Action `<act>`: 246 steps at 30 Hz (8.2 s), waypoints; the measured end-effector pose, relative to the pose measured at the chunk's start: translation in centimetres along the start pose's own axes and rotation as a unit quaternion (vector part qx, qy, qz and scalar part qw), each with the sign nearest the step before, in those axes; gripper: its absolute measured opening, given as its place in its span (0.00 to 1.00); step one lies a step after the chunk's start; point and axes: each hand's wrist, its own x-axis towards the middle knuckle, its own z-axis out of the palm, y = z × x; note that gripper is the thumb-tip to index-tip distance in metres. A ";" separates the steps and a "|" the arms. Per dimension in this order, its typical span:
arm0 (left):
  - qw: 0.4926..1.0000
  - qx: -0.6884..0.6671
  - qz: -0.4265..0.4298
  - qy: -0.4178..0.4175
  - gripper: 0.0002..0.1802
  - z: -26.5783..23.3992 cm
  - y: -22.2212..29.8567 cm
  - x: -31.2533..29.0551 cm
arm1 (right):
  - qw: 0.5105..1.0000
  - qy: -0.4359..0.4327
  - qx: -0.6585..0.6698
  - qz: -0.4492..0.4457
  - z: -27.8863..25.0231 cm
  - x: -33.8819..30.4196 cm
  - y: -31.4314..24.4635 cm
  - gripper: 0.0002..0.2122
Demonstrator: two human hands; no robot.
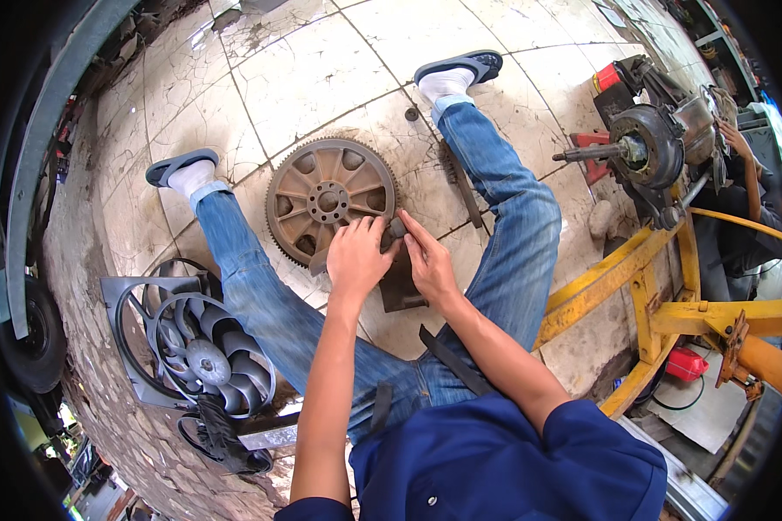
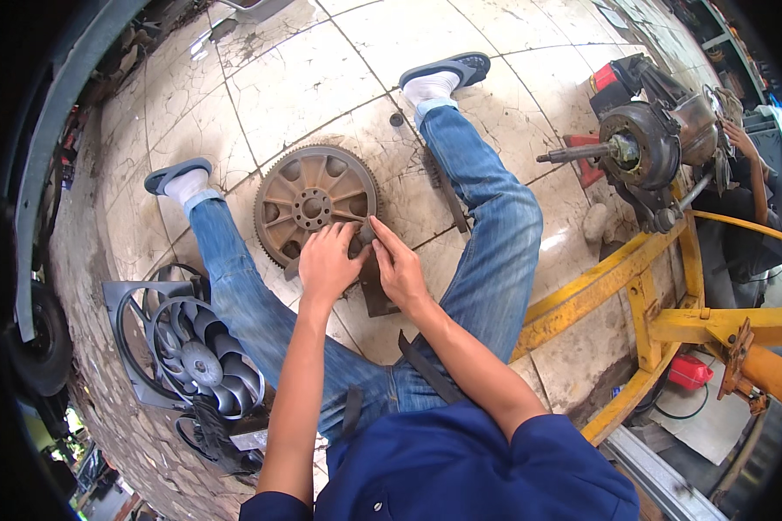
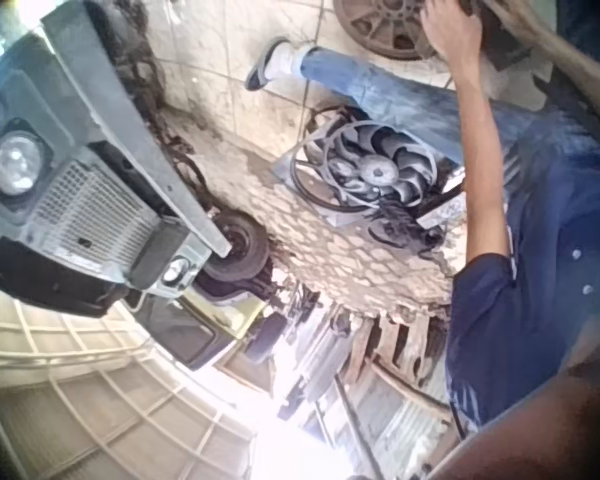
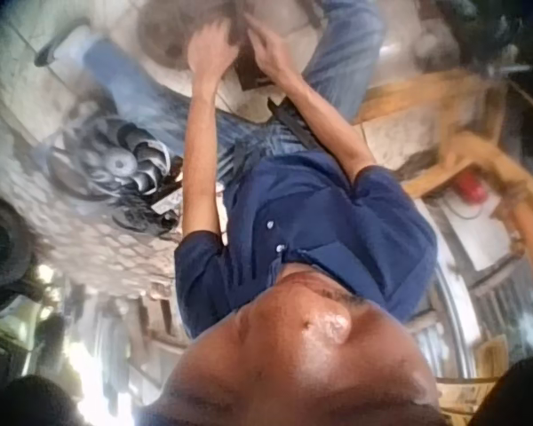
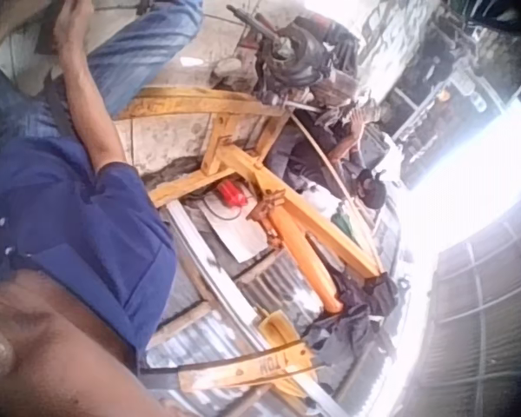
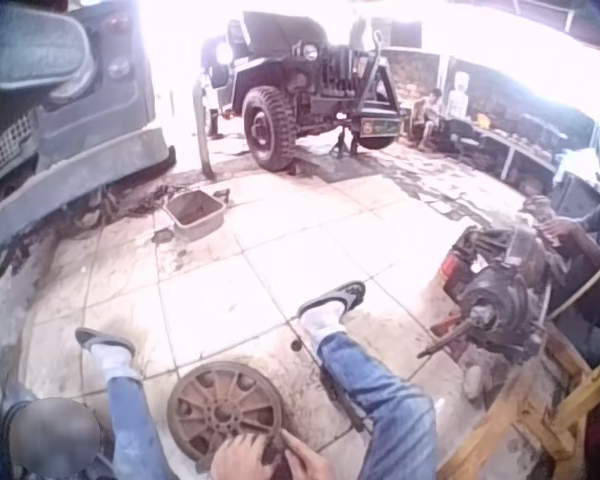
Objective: The person sits on the floor and uses a sanding block to smooth the edges of a small metal component. The person repeatedly rubs the sanding block against the metal part while holding it steady with the other hand.
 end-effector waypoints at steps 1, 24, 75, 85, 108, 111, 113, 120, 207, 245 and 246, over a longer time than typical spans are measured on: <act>1.000 0.003 0.004 0.006 0.22 -0.1 0.1 -0.1 | 1.000 0.004 -0.010 -0.014 0.0 -0.2 -0.4 0.19; 1.000 -0.005 0.011 0.001 0.21 -0.3 0.1 -0.1 | 0.999 -0.010 -0.010 -0.045 -0.5 0.0 -0.8 0.19; 1.000 -0.006 -0.018 -0.020 0.24 -0.2 0.5 -0.2 | 0.995 0.019 0.043 0.091 0.5 -0.4 1.1 0.18; 0.998 -0.036 -0.021 -0.050 0.25 -1.5 0.2 0.3 | 0.999 0.029 0.040 0.018 0.6 -0.1 0.7 0.17; 0.998 -0.040 -0.001 -0.042 0.24 -1.0 0.2 -0.3 | 0.996 -0.006 0.086 0.034 -0.2 0.1 -0.3 0.17; 0.999 -0.021 0.007 -0.037 0.24 -1.0 0.1 -0.3 | 0.999 -0.014 0.012 -0.035 -0.5 0.1 -0.3 0.17; 0.999 -0.035 0.011 -0.022 0.24 -0.9 0.1 -0.2 | 0.989 -0.014 0.040 0.144 -0.8 0.3 0.1 0.17; 0.999 -0.030 0.013 -0.029 0.24 -1.0 -0.2 -0.3 | 0.997 0.019 -0.074 -0.022 -0.5 -0.4 0.3 0.15; 0.959 -0.064 -0.081 -0.264 0.49 -3.2 0.5 3.7 | 0.978 -0.032 -0.098 0.181 0.0 1.0 -2.7 0.17; 0.970 -0.063 -0.063 -0.227 0.45 -1.9 0.2 3.6 | 0.957 -0.082 -0.073 0.270 -0.2 3.4 -3.1 0.20; 0.969 -0.054 -0.051 -0.236 0.46 -2.0 0.3 3.4 | 0.958 -0.078 -0.042 0.273 -0.1 3.2 -3.4 0.20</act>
